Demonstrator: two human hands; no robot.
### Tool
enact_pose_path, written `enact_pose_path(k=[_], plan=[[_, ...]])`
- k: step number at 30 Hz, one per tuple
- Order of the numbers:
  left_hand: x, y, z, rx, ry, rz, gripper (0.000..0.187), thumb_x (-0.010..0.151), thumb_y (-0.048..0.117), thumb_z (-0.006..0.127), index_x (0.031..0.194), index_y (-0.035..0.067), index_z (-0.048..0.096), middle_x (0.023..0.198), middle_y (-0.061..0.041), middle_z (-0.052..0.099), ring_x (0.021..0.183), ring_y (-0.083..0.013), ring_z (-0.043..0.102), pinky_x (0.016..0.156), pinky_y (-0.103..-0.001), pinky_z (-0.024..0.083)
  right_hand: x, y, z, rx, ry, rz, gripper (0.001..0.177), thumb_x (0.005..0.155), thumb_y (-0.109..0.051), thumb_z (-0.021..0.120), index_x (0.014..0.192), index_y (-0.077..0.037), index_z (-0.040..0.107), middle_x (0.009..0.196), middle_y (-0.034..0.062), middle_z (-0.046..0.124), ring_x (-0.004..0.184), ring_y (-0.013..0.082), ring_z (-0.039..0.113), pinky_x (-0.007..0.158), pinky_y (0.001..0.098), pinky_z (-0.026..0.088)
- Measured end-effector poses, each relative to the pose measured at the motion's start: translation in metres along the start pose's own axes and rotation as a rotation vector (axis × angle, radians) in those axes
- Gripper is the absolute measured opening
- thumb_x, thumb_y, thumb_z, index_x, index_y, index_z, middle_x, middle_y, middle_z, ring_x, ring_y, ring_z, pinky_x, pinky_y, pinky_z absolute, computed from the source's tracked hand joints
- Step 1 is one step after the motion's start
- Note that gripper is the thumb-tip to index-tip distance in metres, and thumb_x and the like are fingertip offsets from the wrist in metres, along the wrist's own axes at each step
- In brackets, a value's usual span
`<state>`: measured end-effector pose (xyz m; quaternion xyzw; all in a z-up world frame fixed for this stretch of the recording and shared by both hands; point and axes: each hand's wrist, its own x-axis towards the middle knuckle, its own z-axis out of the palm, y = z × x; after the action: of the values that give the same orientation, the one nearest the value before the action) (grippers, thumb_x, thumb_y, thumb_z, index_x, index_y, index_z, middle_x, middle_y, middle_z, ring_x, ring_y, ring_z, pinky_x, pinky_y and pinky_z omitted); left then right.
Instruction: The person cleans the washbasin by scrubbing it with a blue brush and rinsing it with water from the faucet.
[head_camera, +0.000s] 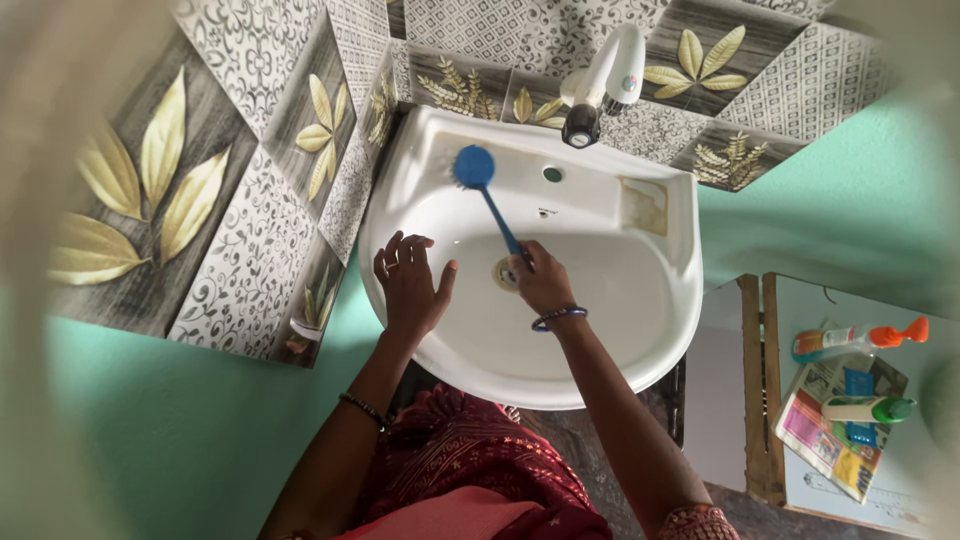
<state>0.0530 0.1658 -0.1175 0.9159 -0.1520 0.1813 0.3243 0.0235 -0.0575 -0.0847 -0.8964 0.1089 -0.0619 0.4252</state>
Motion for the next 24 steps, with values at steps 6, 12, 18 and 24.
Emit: enact_pose_path(k=[6,12,18,24], plan=[[-0.001,-0.020,0.019,0.201,-0.081,0.039,0.056,0.091,0.045,0.069,0.127,0.004,0.054,0.129,-0.013,0.056,0.143,-0.0337,0.036,0.120,-0.060,0.020,0.014,-0.052,-0.010,-0.020,-0.145,0.110,0.037,0.089,-0.016,0.065,0.126,-0.020,0.066,0.080,0.0104,0.074,0.063,0.0314,0.076,0.068,0.0414,0.060],[0.003,-0.019,0.019,0.136,-0.127,0.020,0.065,0.088,0.046,0.072,0.129,-0.001,0.053,0.130,-0.016,0.057,0.142,-0.0365,0.039,0.122,-0.054,0.023,0.047,-0.048,0.007,-0.264,0.177,-0.153,0.027,0.089,-0.015,0.070,0.116,-0.016,0.072,0.081,0.0181,0.075,0.078,0.0393,0.073,0.069,0.0486,0.058],[0.006,-0.015,0.010,0.118,-0.142,0.039,0.067,0.084,0.043,0.072,0.131,0.000,0.052,0.132,-0.016,0.057,0.145,-0.0371,0.036,0.121,-0.055,0.024,0.022,-0.052,0.031,-0.317,0.238,-0.175,0.025,0.091,-0.018,0.068,0.116,-0.020,0.071,0.085,0.0204,0.074,0.075,0.0455,0.071,0.066,0.0556,0.058],[0.007,-0.018,0.014,0.124,-0.148,0.058,0.057,0.081,0.040,0.074,0.123,0.006,0.057,0.133,-0.017,0.056,0.144,-0.0380,0.037,0.122,-0.055,0.025,0.031,-0.069,0.020,-0.418,0.125,-0.029,0.024,0.097,-0.019,0.059,0.120,-0.021,0.066,0.082,0.0178,0.075,0.076,0.0433,0.072,0.067,0.0566,0.058]])
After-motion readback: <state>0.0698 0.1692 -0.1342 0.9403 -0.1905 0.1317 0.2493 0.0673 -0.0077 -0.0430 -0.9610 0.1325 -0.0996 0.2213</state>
